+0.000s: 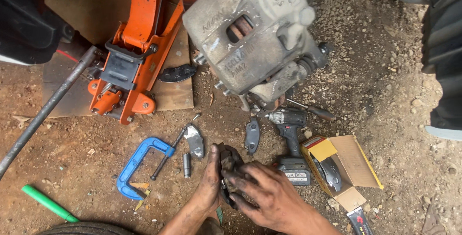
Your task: The person replaces brake pads on a vehicle by removing the old pads from the caliper, applying lubricant to the new pads, and installing them back into the assembly using various tools.
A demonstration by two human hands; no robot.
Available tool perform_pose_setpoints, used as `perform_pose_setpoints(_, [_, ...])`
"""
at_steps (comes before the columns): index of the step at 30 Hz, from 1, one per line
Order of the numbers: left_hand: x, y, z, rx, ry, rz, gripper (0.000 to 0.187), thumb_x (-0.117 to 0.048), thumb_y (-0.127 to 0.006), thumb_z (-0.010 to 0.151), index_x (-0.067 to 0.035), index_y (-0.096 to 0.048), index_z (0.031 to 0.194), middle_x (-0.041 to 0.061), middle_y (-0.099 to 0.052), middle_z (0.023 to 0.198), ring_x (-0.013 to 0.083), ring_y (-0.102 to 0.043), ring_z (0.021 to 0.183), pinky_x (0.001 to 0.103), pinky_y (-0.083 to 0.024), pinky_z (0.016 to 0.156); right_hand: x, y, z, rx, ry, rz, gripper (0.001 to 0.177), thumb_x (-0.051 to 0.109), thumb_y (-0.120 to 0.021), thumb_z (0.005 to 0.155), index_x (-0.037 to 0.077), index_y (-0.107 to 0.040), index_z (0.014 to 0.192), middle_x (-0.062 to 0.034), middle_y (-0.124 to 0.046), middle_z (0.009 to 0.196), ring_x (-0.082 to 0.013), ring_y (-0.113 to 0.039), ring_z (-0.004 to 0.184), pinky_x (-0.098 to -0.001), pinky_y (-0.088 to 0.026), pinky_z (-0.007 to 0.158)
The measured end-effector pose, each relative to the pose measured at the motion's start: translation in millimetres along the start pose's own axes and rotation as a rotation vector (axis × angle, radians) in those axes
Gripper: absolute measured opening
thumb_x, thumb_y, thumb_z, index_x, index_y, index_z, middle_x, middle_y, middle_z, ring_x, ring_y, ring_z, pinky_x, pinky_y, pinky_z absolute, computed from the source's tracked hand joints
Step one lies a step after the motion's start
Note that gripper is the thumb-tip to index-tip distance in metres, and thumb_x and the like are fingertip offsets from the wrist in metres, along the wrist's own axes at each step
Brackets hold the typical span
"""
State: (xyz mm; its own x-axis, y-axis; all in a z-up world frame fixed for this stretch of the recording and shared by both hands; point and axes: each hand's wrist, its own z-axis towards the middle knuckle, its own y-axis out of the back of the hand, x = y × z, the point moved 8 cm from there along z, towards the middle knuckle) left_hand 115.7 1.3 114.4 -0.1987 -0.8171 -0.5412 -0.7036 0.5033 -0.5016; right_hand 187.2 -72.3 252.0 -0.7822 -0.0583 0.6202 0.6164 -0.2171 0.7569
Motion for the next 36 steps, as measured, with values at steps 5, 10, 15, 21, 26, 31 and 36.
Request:
perform_pose_setpoints(5, [-3, -16, -5, 0.15, -0.047, 0.02, 0.074, -0.084, -0.03, 0.087, -0.014, -0.054, 0.084, 0.002, -0.052, 0.078, 0.0187, -0.052, 0.077, 0.042, -0.047, 0.081, 9, 13, 9, -0.025, 0.016, 0.021, 0.036, 0.016, -0.078, 0.097, 0.002, -0.065, 0.127, -0.0138, -0.065, 0.114, -0.0278, -0.069, 0.093, -0.0393, -0.063, 0.078])
perform_pose_setpoints(10, [8, -19, 0, 0.204, -0.028, -0.112, 0.08, -0.079, -0.031, 0.091, -0.007, -0.063, 0.102, 0.005, -0.058, 0.084, 0.0176, -0.054, 0.079, 0.034, -0.051, 0.074, 7, -2, -5, -0.015, 0.033, -0.028, 0.039, 0.016, -0.086, 0.092, -0.003, -0.066, 0.121, -0.0185, -0.067, 0.116, -0.0299, -0.071, 0.099, -0.0396, -0.067, 0.09])
perform_pose_setpoints(15, [-1, -17, -4, 0.065, 0.016, 0.077, 0.072, -0.065, -0.039, 0.094, -0.003, -0.068, 0.114, 0.011, -0.069, 0.099, 0.024, -0.064, 0.095, 0.039, -0.054, 0.088, 18, 18, 8, -0.21, 0.1, -0.017, 0.017, 0.007, -0.078, 0.093, -0.003, -0.071, 0.105, -0.0154, -0.071, 0.105, -0.0282, -0.071, 0.084, -0.038, -0.063, 0.065])
perform_pose_setpoints(21, [2, 2, 0, -0.116, -0.083, -0.098, 0.063, -0.067, -0.061, 0.083, -0.008, -0.066, 0.104, 0.009, -0.064, 0.087, 0.0238, -0.058, 0.084, 0.04, -0.045, 0.081, -1, 3, -13, -0.297, -0.102, -0.03, 0.051, 0.022, -0.086, 0.086, 0.001, -0.059, 0.124, -0.0174, -0.07, 0.118, -0.0282, -0.07, 0.104, -0.0403, -0.064, 0.089])
perform_pose_setpoints(26, [-19, -4, -7, 0.001, -0.28, -0.283, 0.063, -0.07, -0.06, 0.088, -0.008, -0.06, 0.1, 0.014, -0.067, 0.099, 0.0267, -0.064, 0.089, 0.045, -0.056, 0.082, -15, -25, -25, -0.172, -0.232, 0.008, 0.069, 0.03, -0.084, 0.091, 0.007, -0.048, 0.145, -0.0201, -0.055, 0.147, -0.0323, -0.068, 0.125, -0.0481, -0.064, 0.103])
perform_pose_setpoints(31, [-27, -9, -14, 0.187, -0.361, -0.365, 0.07, -0.068, -0.068, 0.089, -0.009, -0.063, 0.127, 0.019, -0.07, 0.127, 0.0326, -0.066, 0.116, 0.054, -0.056, 0.099, -23, -32, -33, -0.219, -0.385, 0.334, 0.052, 0.047, -0.057, 0.105, 0.005, -0.055, 0.137, -0.02, -0.065, 0.135, -0.0337, -0.069, 0.122, -0.0508, -0.064, 0.102])
perform_pose_setpoints(36, [-37, -20, -26, 0.374, -0.382, -0.279, 0.049, -0.056, -0.058, 0.09, -0.007, -0.058, 0.088, 0.013, -0.066, 0.089, 0.025, -0.056, 0.079, 0.039, -0.037, 0.07, -52, -59, -54, -0.217, -0.82, 1.096, 0.034, 0.028, -0.076, 0.092, 0.002, -0.081, 0.114, -0.0142, -0.083, 0.122, -0.0242, -0.08, 0.111, -0.0331, -0.064, 0.096])
